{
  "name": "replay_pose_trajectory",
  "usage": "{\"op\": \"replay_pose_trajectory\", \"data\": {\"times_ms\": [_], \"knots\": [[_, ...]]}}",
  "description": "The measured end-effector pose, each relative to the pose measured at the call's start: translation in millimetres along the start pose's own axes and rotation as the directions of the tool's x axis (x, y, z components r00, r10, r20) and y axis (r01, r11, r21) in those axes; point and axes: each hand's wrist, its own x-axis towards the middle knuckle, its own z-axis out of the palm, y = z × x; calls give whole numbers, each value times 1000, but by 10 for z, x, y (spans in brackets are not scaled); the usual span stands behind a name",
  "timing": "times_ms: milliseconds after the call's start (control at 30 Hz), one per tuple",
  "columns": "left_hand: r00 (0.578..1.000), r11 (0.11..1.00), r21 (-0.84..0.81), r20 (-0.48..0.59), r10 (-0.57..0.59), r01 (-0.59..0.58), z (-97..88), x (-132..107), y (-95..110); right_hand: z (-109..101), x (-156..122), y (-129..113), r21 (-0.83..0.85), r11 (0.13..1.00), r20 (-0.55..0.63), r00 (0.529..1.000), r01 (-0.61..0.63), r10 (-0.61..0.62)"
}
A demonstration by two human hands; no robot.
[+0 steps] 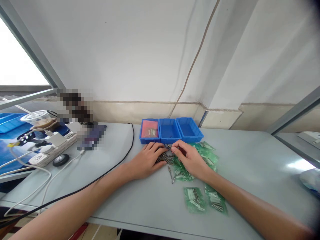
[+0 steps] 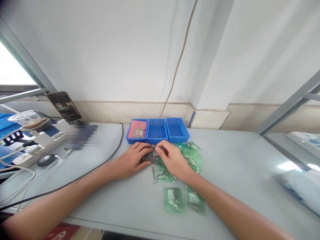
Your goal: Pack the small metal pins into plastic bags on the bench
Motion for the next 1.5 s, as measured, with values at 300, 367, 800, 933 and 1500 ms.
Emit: {"op": "replay_pose_trajectory", "data": {"times_ms": [300,367,800,933,1500], "knots": [[1000,1000,1,2,-2,2,-6,7,11,2,-3,-4,-9,1000,35,999,5,-5],[1000,1000,2,-1,8,-8,5,2,-2,-2,-8,-13,-19,1000,51,999,7,-6],[1000,1000,13,-6,12,-12,17,-1,-19,2,-11,-37,-28,1000,63,998,12,-10],[1000,1000,20,5,8,-8,8,-3,-9,0,-12,-45,-25,1000,73,997,10,-8],[1000,1000,19,12,9,-9,8,1,-10,3,-17,-48,-52,998,110,994,20,-14]]}}
